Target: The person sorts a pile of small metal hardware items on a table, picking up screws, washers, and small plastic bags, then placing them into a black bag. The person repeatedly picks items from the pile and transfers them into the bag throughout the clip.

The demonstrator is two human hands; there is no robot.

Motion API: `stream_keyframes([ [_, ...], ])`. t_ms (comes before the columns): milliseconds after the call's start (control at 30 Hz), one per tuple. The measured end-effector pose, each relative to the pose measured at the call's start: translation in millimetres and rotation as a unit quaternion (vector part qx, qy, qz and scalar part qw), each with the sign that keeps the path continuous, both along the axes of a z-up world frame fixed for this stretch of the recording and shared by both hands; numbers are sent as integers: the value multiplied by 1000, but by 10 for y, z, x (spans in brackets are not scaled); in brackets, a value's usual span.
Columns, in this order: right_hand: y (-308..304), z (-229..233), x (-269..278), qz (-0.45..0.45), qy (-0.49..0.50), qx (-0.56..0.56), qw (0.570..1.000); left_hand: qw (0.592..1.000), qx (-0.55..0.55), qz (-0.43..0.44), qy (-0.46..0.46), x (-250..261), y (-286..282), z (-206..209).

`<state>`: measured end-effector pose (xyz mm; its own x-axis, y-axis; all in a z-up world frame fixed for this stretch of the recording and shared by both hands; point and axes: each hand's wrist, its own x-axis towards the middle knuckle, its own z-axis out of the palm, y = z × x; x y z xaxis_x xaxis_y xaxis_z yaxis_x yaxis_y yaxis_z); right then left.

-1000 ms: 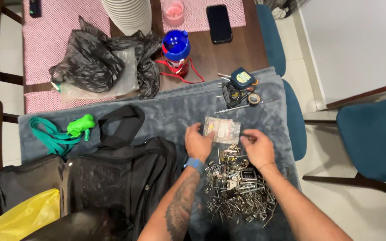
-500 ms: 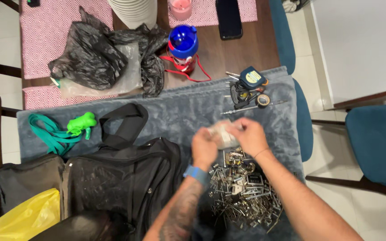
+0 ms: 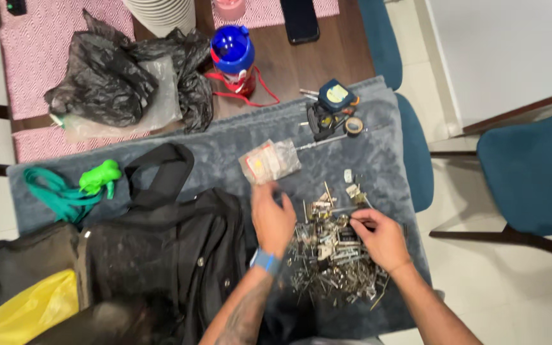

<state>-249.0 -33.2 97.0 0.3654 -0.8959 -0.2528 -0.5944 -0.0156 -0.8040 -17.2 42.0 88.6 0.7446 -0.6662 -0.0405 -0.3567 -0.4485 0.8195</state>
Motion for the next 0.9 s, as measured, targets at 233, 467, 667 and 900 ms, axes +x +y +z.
stream_keyframes([
  [233, 495, 342, -158, 57, 59, -191, 978, 985, 21, -155, 74, -656, 889, 319],
  [467, 684, 401, -449, 73, 108, -241, 962, 938, -31, -337, -70, -1049, 1020, 508],
  [667, 674, 287, -285, 120, 99, -300, 941, 890, 86, -411, -177, -1134, 1032, 476],
  [900, 248, -158, -281, 102, 124, -76, 984, 955, 67, -258, -130, -1251, 1240, 519],
])
